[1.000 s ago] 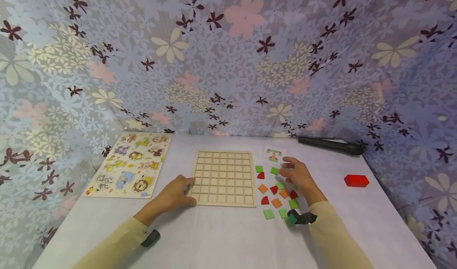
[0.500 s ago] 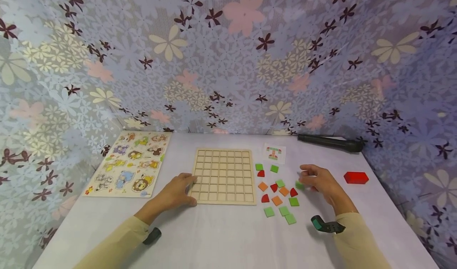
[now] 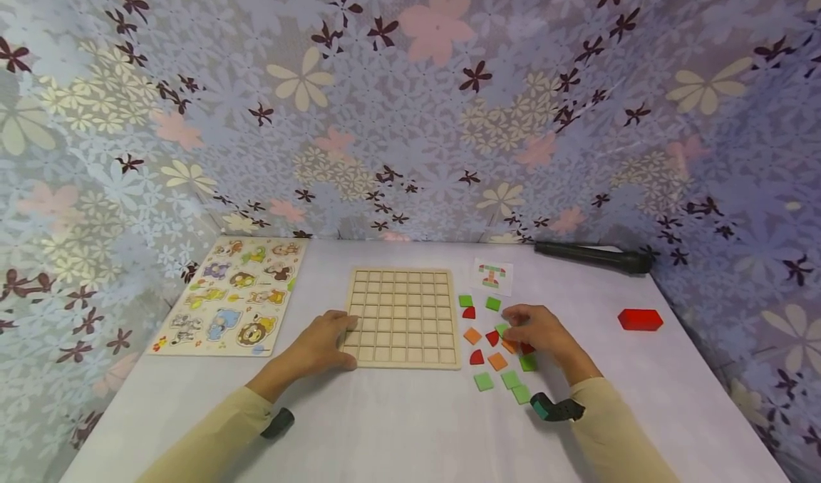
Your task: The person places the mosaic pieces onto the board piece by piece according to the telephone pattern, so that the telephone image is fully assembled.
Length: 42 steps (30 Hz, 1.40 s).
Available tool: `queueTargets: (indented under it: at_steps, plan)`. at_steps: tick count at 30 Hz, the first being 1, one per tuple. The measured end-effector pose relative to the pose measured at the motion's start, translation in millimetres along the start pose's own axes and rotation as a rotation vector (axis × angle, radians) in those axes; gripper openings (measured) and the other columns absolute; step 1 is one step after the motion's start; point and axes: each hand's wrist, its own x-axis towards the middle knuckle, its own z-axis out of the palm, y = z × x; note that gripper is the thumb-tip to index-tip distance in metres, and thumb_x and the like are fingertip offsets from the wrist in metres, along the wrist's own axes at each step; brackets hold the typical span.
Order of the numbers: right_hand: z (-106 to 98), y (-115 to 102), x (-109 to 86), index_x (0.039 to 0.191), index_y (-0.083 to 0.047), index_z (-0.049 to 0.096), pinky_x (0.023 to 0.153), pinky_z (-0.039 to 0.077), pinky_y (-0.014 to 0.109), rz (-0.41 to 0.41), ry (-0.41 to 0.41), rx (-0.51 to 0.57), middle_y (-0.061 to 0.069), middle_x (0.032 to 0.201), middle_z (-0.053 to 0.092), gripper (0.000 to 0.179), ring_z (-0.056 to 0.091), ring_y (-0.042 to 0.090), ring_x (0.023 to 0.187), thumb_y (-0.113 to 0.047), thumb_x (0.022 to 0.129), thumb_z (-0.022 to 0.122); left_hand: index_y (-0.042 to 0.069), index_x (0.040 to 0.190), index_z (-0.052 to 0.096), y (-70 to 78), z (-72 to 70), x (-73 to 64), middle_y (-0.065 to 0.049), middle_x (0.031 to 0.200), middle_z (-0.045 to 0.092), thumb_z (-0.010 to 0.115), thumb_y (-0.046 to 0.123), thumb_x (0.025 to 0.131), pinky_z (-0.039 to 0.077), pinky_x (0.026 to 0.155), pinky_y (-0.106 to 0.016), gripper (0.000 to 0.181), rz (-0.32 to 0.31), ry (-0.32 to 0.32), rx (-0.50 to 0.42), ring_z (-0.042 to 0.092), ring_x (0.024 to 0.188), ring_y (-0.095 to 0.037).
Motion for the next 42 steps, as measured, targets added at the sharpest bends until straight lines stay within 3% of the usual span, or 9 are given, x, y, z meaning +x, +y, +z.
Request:
queueTargets:
  at_steps: [2,6,9,14,19,25,30,35,42]
  plan:
    - [3,-3,-0.1,0.134,-0.001,0.062,0.088,0.050,0.042,0.000,0.009,-0.054,0.018,0.122,0.061,0.052,0.053,0.029,0.105,-0.023,0.089,0.077,0.003,0.144,0.056,0.2,0.1,0.3,-0.025,0.145,0.052,0.093,0.025,0.072,0.043,0.108,-0.054,0.083,-0.002,0.002,0.002,0.050,0.132,-0.043]
    - [7,-9,-1.1,0.127,0.002,0.064,0.074,0.050,0.037,0.011,0.021,-0.114,0.015,0.105,0.061,0.044,0.056,0.025,0.086,-0.017,0.088,0.075,0.004,0.145,0.055,0.0,-0.3,1.1,-0.025,0.146,0.051,0.092,0.026,0.074,0.042,0.110,-0.054,0.083,-0.016,-0.002,-0.007,0.048,0.133,-0.044]
    - [9,-12,-2.7,0.120,0.003,0.063,0.066,0.047,0.033,0.036,0.030,-0.109,0.011,0.097,0.059,0.039,0.056,0.021,0.076,-0.016,0.088,0.075,0.003,0.146,0.054,-0.1,0.1,1.8,-0.026,0.148,0.049,0.091,0.026,0.074,0.040,0.111,-0.055,0.084,-0.032,-0.012,-0.024,0.047,0.135,-0.044]
    - [9,-11,-5.1,0.113,0.001,0.059,0.062,0.047,0.032,0.053,0.049,-0.089,0.012,0.097,0.057,0.036,0.055,0.021,0.076,-0.017,0.087,0.077,0.004,0.146,0.055,0.1,3.3,2.5,-0.025,0.149,0.048,0.091,0.027,0.075,0.040,0.112,-0.054,0.083,-0.043,-0.022,-0.029,0.046,0.135,-0.043]
    - [8,-2,-3.5,0.121,0.001,0.056,0.062,0.047,0.034,0.054,0.028,-0.001,0.010,0.091,0.059,0.040,0.056,0.021,0.074,-0.018,0.091,0.075,0.008,0.146,0.056,0.1,5.3,3.1,-0.024,0.148,0.049,0.091,0.029,0.075,0.041,0.110,-0.054,0.082,-0.034,-0.032,0.001,0.047,0.135,-0.042]
    - [-2,1,-2.1,0.144,-0.005,0.051,0.054,0.040,0.032,-0.014,-0.015,0.245,0.006,0.073,0.050,0.048,0.047,0.020,0.062,-0.023,0.101,0.063,0.010,0.146,0.056,-0.1,3.0,2.7,-0.023,0.149,0.048,0.091,0.032,0.074,0.044,0.107,-0.054,0.083,-0.024,-0.030,0.036,0.047,0.134,-0.043]
    - [-5,-9,6.3,0.149,-0.004,0.046,0.054,0.041,0.027,-0.033,0.017,0.424,0.006,0.082,0.052,0.053,0.047,0.015,0.062,-0.024,0.102,0.062,0.010,0.146,0.056,-1.9,2.0,3.1,-0.023,0.150,0.048,0.090,0.034,0.075,0.045,0.106,-0.054,0.082,-0.019,-0.020,0.052,0.047,0.134,-0.043]
    - [0,-23,18.4,0.150,-0.002,0.044,0.060,0.049,0.026,-0.068,0.052,0.479,0.006,0.089,0.065,0.061,0.059,0.014,0.069,-0.025,0.099,0.069,0.010,0.146,0.056,-2.6,1.2,3.1,-0.022,0.152,0.046,0.090,0.036,0.075,0.044,0.107,-0.054,0.084,-0.022,-0.028,0.072,0.045,0.135,-0.043]
    - [18,-47,34.4,0.149,0.000,0.045,0.063,0.054,0.027,-0.113,0.010,0.480,0.004,0.086,0.072,0.060,0.065,0.013,0.072,-0.020,0.097,0.070,0.010,0.147,0.055,-2.6,0.7,2.2,-0.022,0.156,0.044,0.091,0.040,0.072,0.046,0.104,-0.053,0.088,-0.025,-0.033,0.087,0.047,0.129,-0.040]
